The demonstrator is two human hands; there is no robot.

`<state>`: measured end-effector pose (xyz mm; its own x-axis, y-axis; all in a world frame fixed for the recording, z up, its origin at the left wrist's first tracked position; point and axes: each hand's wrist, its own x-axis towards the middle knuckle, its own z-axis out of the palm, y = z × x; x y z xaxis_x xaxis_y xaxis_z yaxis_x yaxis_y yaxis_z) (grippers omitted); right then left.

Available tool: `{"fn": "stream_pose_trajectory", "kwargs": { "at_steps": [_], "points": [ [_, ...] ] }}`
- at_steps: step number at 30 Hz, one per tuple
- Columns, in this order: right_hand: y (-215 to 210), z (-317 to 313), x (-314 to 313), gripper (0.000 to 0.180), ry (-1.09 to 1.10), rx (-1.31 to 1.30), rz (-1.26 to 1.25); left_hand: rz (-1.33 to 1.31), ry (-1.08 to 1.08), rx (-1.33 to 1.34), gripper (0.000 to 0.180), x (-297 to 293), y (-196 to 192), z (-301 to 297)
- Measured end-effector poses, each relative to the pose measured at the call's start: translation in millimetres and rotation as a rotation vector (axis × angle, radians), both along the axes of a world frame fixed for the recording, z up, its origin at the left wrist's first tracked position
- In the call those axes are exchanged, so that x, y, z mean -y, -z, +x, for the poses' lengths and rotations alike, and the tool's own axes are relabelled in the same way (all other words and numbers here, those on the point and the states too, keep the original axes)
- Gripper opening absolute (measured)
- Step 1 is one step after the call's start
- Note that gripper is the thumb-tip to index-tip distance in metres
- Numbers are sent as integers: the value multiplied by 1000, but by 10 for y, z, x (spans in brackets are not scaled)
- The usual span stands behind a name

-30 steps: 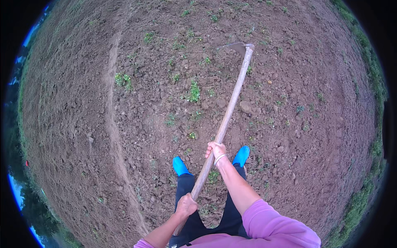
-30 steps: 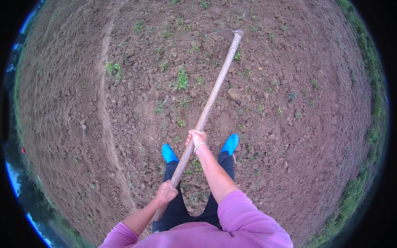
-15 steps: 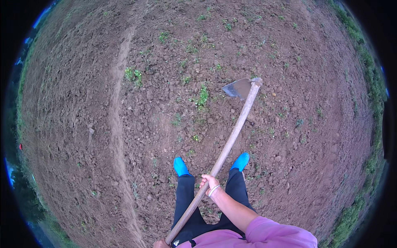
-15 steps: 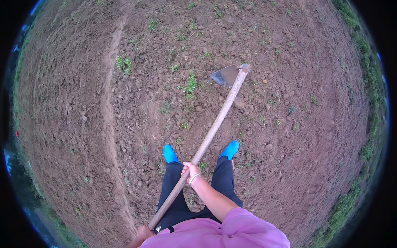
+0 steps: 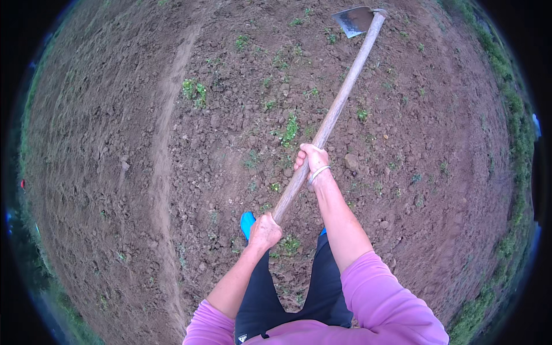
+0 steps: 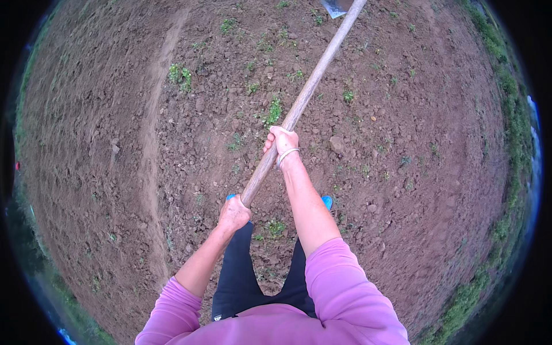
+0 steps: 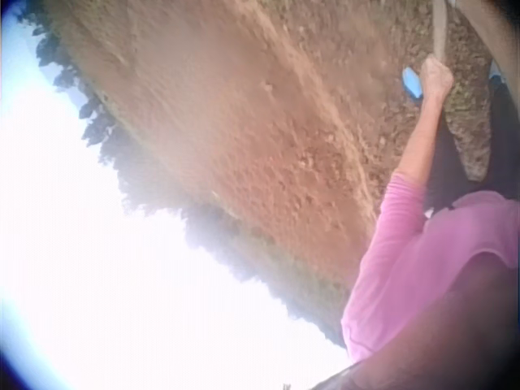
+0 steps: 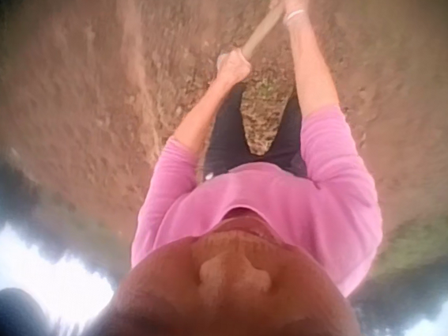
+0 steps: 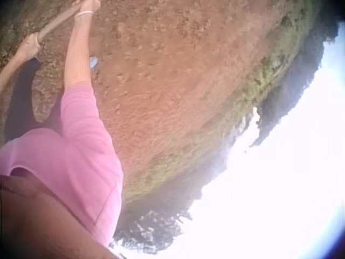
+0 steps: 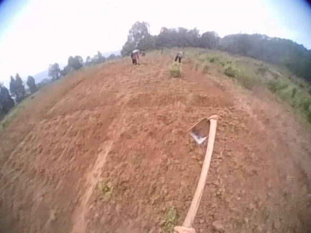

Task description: The person uses a hoe to break up soil and remove weeds in a tilled field. They repeatedly swing the hoe downward and pull it toward themselves, clearing small patches of ground while walking forward.

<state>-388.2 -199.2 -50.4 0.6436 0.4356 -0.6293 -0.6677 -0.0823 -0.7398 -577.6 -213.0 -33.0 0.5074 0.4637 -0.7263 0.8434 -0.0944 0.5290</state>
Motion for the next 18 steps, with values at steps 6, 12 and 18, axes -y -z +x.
{"fn": "stream_pose_trajectory", "kwargs": {
  "at_steps": [6,12,18],
  "points": [
    [797,-736,567,9,-162,-390,-306,-120,-42,-125,30,646,-28,-687],
    [-121,-2218,1379,12,-173,-987,-118,-209,150,-499,30,1340,-815,-2457],
    [506,-2192,1676,26,23,-962,-343,-160,203,-693,34,2277,-1145,-3915]
  ]
}}
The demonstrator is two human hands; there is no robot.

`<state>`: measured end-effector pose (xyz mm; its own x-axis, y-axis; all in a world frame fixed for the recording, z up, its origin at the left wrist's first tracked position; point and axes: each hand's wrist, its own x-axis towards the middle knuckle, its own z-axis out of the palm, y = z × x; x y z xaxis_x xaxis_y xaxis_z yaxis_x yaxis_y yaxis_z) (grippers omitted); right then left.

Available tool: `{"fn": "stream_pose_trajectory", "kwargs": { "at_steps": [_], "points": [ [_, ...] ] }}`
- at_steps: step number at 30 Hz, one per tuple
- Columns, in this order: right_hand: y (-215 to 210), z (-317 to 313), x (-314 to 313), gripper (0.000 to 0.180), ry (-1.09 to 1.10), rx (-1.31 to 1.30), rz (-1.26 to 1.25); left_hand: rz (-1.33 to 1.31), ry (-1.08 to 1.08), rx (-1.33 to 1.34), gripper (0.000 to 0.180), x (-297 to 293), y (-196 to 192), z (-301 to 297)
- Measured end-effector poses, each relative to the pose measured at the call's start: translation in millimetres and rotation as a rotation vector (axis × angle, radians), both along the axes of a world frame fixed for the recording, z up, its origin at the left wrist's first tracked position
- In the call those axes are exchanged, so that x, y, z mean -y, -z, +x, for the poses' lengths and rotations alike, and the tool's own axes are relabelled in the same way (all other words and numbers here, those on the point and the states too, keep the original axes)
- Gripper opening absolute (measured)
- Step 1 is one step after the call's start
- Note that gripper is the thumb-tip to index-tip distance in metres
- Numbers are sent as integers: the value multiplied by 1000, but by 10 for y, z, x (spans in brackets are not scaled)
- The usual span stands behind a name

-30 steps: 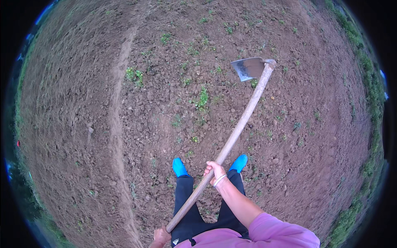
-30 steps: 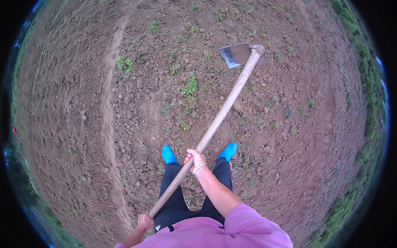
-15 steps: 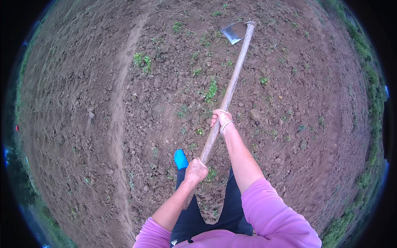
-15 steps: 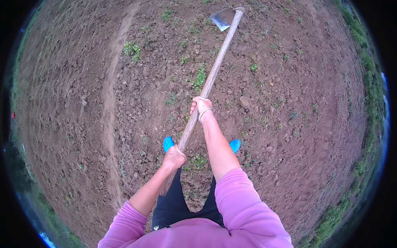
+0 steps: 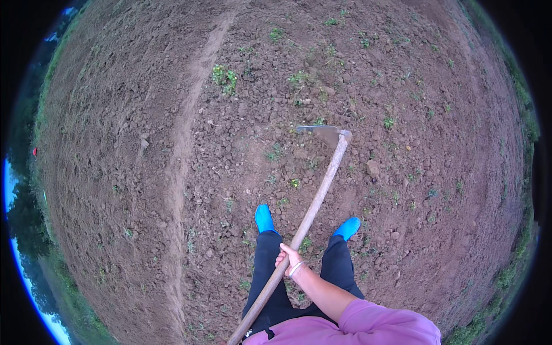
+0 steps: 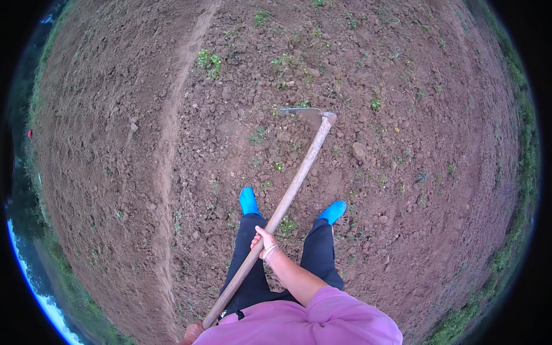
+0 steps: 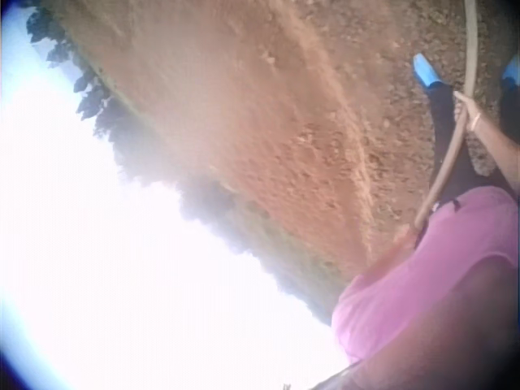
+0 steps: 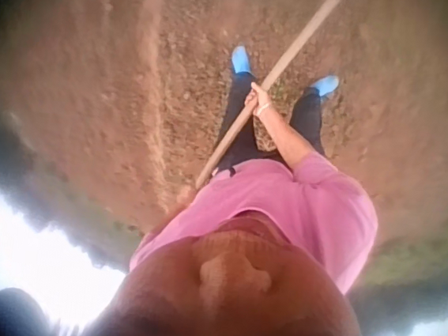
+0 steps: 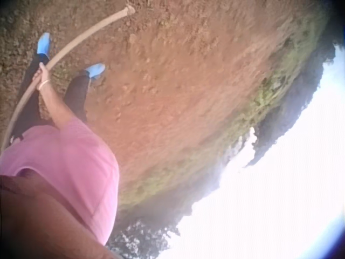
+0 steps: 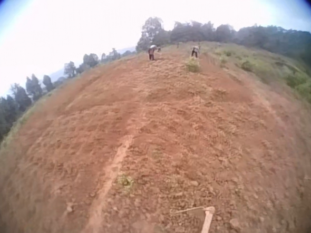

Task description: The person uses a hoe to break up soil and remove weeds in a tilled field. They repeatedly swing the hoe downward and pull it toward themselves, clearing small patches of ground while walking forward.

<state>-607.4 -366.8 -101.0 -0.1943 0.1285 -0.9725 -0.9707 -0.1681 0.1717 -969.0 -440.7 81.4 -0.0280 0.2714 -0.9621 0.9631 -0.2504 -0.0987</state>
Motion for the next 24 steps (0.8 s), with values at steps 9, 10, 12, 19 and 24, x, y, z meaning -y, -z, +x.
{"fn": "stream_pose_trajectory", "kwargs": {
  "at_steps": [9,10,12,19,24],
  "points": [
    [-348,352,-509,22,-169,220,201,138,-251,286,26,-119,582,347],
    [-452,496,-728,21,-192,282,241,150,-241,253,27,-313,709,533],
    [-732,855,-1229,18,-126,389,463,276,-231,317,26,-773,947,959],
    [-1407,1772,-2760,17,-193,995,758,322,-488,772,24,-2207,1070,2597],
    [-585,1434,-2726,9,-251,825,676,241,-602,755,24,-2570,1113,2968]
  ]
}}
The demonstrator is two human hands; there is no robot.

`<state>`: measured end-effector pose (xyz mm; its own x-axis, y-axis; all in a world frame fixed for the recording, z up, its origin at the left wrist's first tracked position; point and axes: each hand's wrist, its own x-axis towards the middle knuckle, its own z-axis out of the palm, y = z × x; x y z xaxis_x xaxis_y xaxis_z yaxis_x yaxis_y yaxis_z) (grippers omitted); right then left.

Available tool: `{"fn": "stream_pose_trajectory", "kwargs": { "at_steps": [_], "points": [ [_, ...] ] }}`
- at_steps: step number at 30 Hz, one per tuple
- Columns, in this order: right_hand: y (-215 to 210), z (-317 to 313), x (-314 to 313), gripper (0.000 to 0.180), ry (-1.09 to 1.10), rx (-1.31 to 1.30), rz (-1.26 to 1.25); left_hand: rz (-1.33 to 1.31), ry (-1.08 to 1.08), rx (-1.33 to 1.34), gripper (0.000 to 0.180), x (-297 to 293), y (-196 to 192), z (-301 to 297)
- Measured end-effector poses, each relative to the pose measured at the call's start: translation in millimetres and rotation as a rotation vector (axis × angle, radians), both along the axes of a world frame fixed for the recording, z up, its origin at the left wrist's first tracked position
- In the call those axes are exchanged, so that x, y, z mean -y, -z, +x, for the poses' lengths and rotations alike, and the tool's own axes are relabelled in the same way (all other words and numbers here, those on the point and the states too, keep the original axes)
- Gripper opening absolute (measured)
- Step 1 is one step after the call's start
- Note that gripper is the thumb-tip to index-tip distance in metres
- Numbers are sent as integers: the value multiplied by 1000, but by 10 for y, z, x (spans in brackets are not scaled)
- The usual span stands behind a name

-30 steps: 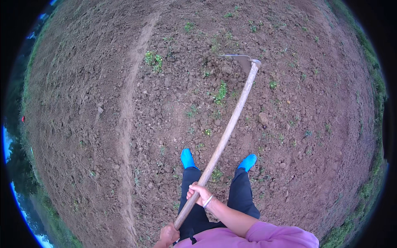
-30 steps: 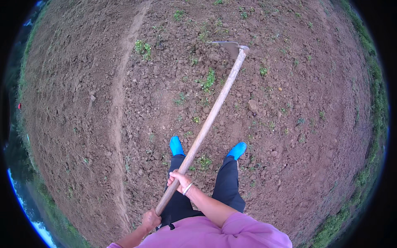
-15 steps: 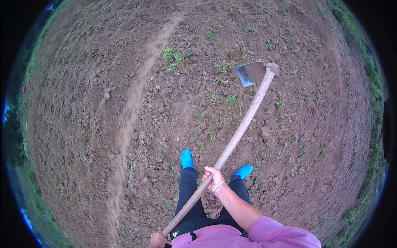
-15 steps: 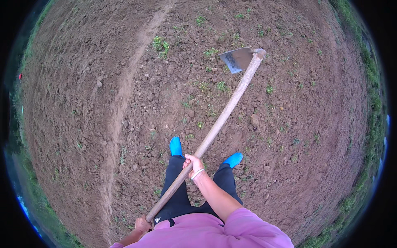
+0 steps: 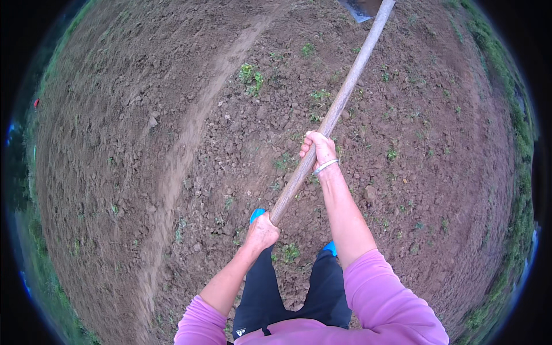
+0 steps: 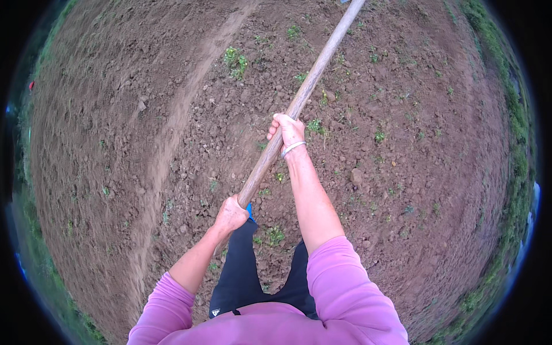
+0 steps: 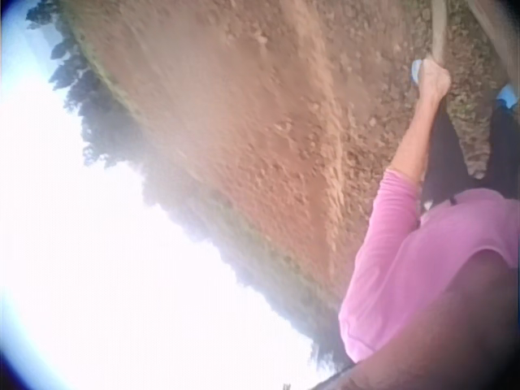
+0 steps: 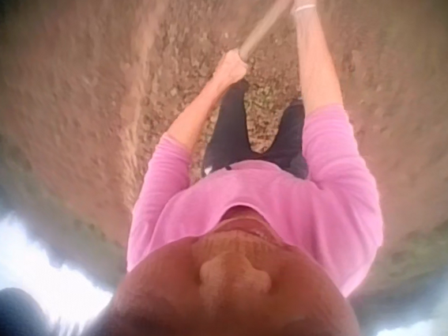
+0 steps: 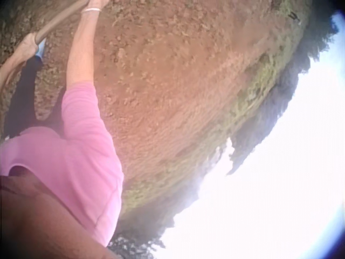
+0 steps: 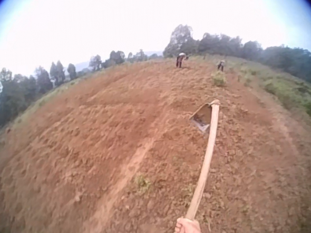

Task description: The person uses a hoe to break up soil and remove weeds in a tilled field. They repeatedly swing the hoe downward and pull it toward themselves, clearing small patches of ground while walking forward.

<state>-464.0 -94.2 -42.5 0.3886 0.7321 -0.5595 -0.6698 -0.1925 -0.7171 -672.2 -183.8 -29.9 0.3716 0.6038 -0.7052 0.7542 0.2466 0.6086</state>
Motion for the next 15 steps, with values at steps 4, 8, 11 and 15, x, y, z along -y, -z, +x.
{"fn": "stream_pose_trajectory", "kwargs": {
  "at_steps": [4,8,11,15],
  "points": [
    [839,-280,345,7,-28,37,-349,-270,15,6,25,325,145,-68],
    [1077,-686,1025,10,-71,-172,-458,-387,-76,-92,26,936,111,-492],
    [617,-1189,1692,12,19,-335,-438,-319,66,-225,36,1550,-212,-1003],
    [131,-1759,2266,14,-257,-1019,-664,-500,201,-501,38,2144,-983,-2014]
  ]
}}
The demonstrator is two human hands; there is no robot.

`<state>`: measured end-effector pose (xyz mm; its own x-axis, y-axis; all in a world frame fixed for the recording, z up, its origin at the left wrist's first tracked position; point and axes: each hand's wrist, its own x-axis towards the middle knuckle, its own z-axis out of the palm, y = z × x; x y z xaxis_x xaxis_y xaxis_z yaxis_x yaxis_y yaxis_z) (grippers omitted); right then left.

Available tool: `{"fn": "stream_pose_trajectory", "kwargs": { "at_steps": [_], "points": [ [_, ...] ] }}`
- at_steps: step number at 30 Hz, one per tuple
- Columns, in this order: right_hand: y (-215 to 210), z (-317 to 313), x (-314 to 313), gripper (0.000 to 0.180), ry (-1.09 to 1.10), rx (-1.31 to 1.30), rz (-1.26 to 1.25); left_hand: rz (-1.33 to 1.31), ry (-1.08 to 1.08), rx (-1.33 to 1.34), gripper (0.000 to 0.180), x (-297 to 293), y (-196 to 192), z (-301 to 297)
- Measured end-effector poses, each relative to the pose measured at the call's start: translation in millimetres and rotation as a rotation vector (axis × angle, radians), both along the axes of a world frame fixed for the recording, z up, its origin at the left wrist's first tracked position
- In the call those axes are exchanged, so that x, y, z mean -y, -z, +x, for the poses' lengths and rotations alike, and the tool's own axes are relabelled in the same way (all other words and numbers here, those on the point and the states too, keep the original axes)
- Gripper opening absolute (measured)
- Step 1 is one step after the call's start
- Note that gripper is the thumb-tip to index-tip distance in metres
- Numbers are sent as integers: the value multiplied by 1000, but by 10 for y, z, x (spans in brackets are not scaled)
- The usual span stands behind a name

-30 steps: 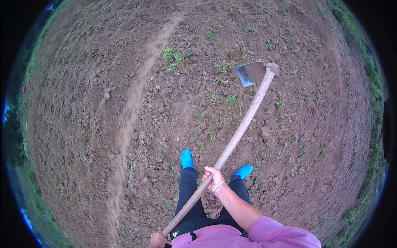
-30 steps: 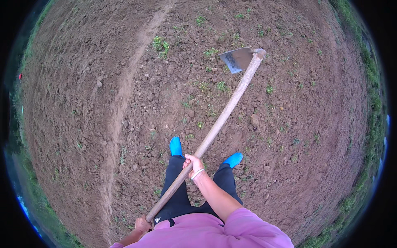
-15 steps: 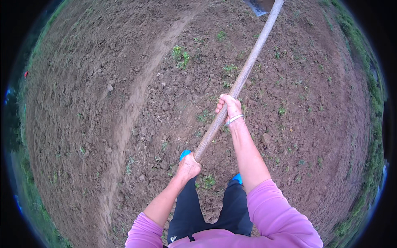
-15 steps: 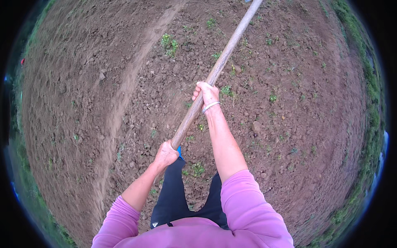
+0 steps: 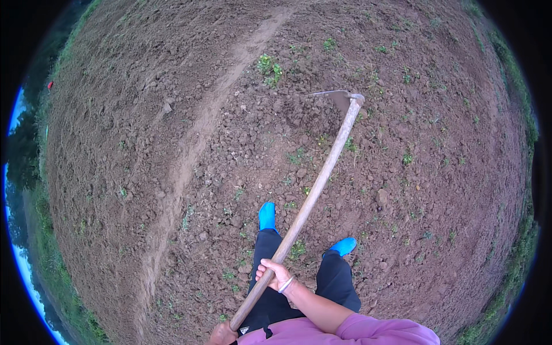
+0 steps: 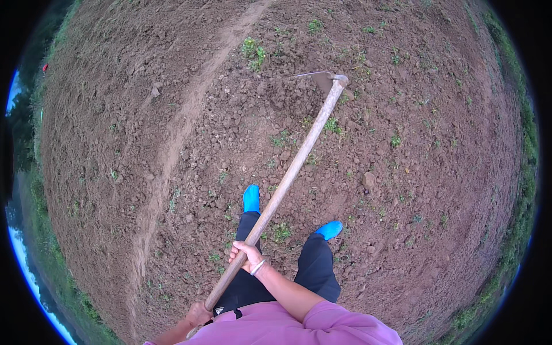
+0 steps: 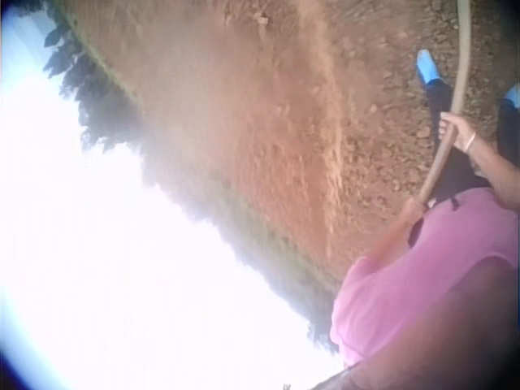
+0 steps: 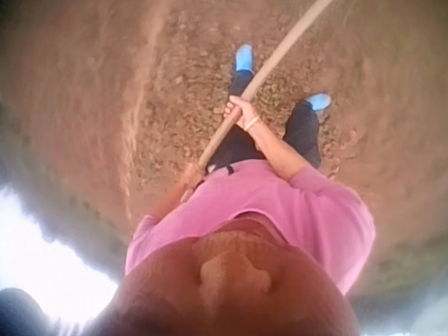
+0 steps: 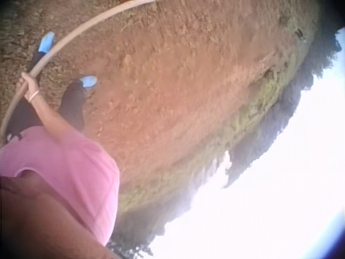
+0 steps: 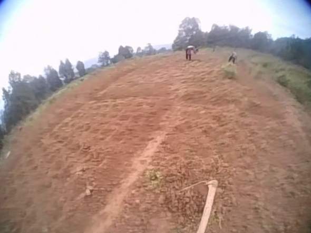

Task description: The person uses a hoe to break up soil and remove weeds in a tilled field. They repeatedly swing the hoe downward and pull it toward themselves, clearing small patches of ground while walking forward.

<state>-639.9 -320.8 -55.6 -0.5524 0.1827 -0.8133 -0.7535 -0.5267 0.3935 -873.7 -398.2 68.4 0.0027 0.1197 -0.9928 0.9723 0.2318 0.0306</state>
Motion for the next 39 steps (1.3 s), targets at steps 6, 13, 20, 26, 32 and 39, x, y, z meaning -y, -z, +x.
{"fn": "stream_pose_trajectory", "kwargs": {
  "at_steps": [6,13,20,26,32,39],
  "points": [
    [706,59,258,21,4,366,-162,-32,-97,-214,40,802,-210,-348],
    [58,116,-547,13,-68,487,24,246,-85,-25,29,779,629,-360],
    [-119,712,-2311,19,161,937,893,664,-322,280,21,-1490,1405,920],
    [37,740,-2577,9,39,961,755,596,-446,383,24,-2415,1176,1813],
    [967,857,-2062,10,-348,809,399,217,-725,382,17,-1858,1229,2006],
    [330,152,-206,13,-50,526,441,385,-386,131,31,-82,833,1210]
  ]
}}
